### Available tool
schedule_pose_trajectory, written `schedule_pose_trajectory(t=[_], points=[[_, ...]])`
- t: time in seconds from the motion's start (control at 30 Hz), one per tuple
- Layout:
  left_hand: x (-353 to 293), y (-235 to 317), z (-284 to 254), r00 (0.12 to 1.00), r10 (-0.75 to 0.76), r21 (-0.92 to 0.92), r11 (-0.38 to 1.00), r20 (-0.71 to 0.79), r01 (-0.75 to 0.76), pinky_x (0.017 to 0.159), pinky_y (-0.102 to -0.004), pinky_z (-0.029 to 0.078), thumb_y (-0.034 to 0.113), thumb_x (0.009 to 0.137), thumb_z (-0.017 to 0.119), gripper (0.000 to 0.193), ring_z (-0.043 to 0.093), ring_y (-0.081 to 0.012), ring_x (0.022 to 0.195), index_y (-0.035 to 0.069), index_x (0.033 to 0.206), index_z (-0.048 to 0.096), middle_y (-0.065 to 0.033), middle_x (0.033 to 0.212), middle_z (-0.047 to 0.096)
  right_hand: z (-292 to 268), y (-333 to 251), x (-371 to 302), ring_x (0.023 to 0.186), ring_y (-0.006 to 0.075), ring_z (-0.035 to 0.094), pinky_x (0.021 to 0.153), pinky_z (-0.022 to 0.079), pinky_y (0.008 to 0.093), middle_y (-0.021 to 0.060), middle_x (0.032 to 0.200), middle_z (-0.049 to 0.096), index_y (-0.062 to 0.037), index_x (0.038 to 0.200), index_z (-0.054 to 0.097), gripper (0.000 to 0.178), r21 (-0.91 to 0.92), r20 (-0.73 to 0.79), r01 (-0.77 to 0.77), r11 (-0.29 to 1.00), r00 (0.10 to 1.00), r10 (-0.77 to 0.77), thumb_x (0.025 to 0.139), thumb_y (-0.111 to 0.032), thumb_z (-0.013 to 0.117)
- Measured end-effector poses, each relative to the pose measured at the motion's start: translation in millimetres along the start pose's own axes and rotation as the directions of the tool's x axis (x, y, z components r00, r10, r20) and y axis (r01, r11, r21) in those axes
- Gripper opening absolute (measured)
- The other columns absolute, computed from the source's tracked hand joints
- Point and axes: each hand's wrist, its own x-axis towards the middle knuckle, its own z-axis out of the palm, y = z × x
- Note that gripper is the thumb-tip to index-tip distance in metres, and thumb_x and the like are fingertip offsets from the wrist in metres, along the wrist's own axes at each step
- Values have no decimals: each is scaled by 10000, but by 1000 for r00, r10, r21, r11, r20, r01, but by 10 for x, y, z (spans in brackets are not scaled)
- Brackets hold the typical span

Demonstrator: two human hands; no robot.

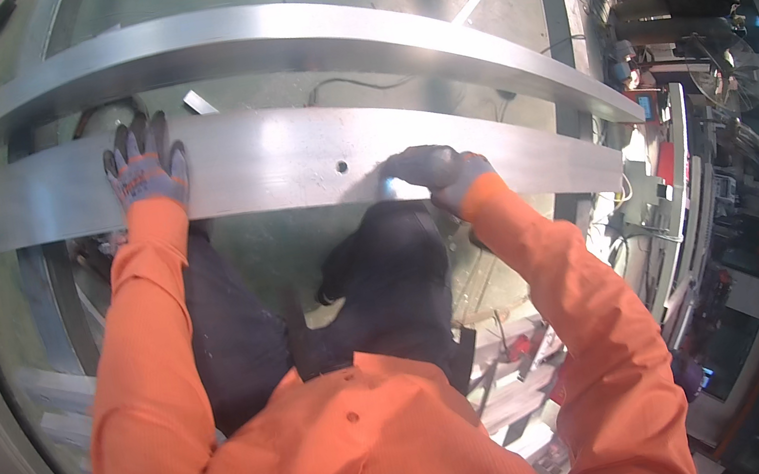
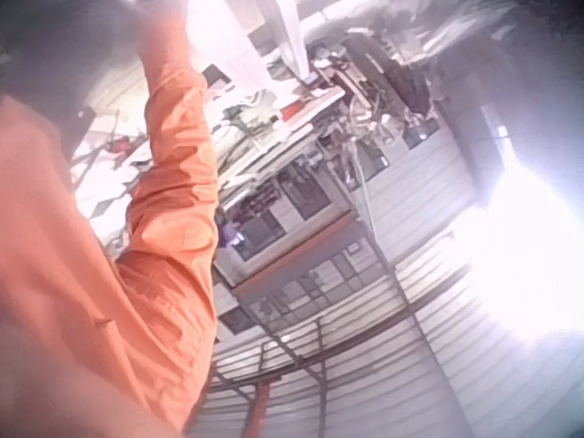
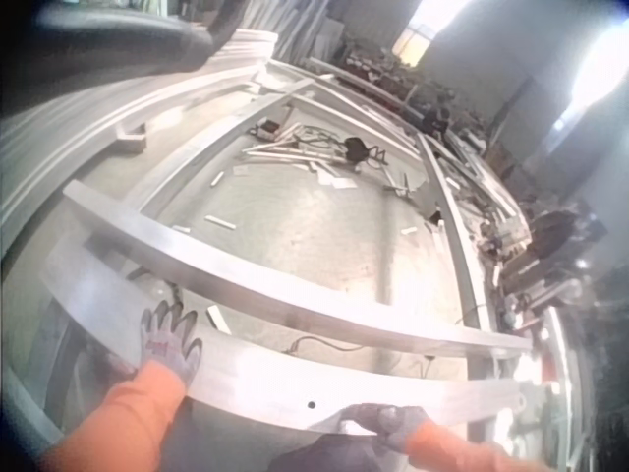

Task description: The person drills multiple holes into a curved metal bar using a cordless drill while seated on the floor. They then use a square tool to measure and mark the bar, and finally measure the bar with a tape measure.

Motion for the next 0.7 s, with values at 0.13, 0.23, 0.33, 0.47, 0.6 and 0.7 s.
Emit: schedule_pose_trajectory(t=[0.13, 0.23, 0.33, 0.47, 0.6, 0.7], points=[[95, 17, 91, 996, -30, -53, 998, 81, 34, 1310, -559, 181, 533, 986, 580, 721, 216, -362, 1616, 425, 1653, 328, -56, 1746, 292, -126, 164, 73, 730, 200, 735, 673, 596, 352, 121, 886, 774, -56, 1130, 771, 348, 359, 84, -115, 926, 992, 91, 786, -103, 756], [11, -25, -13, 998, 67, -15, 998, -20, -67, 1327, -532, 123, 534, 976, 585, 730, 234, -328, 1616, 405, 1651, 341, -77, 1735, 315, -239, 225, -265, 730, 175, 715, 666, 586, 334, 69, 880, 770, -55, 1165, 758, 369, 355, 14, 1, 935, 1000, -7, 796, -69, 759], [3, 20, -36, 1000, 13, 54, 998, 19, -14, 1314, -519, 159, 518, 986, 547, 661, 271, -278, 1594, 363, 1616, 422, -39, 1699, 371, -581, 91, -535, 692, 154, 692, 606, 565, 321, 61, 897, 770, -68, 1229, 731, 432, 531, 10, 35, 847, 999, -47, 800, -24, 752], [93, -52, 166, 995, 49, 71, 997, -85, -43, 1314, -520, 157, 532, 988, 532, 666, 270, -272, 1596, 374, 1623, 409, -24, 1696, 381, -823, 135, -669, 681, 121, 644, 529, 514, 279, 91, 931, 745, -81, 1328, 653, 565, 565, 181, -235, 791, 971, 159, 784, 60, 710], [73, -1, 94, 999, 28, 64, 998, -42, -25, 1326, -512, 125, 555, 989, 539, 713, 216, -273, 1619, 360, 1651, 359, -35, 1723, 336, -549, 387, -683, 624, 99, 614, 509, 496, 275, 75, 895, 738, -103, 1332, 660, 488, 744, 108, -176, 644, 984, 144, 862, 6, 736], [54, 26, 46, 1000, 10, 53, 999, 13, -11, 1331, -514, 105, 564, 993, 538, 735, 183, -275, 1632, 356, 1666, 330, -37, 1742, 298, -458, 467, -670, 624, 101, 603, 506, 492, 282, 94, 944, 746, -141, 1384, 630, 545, 813, 144, -223, 538, 972, 186, 872, 18, 729]])
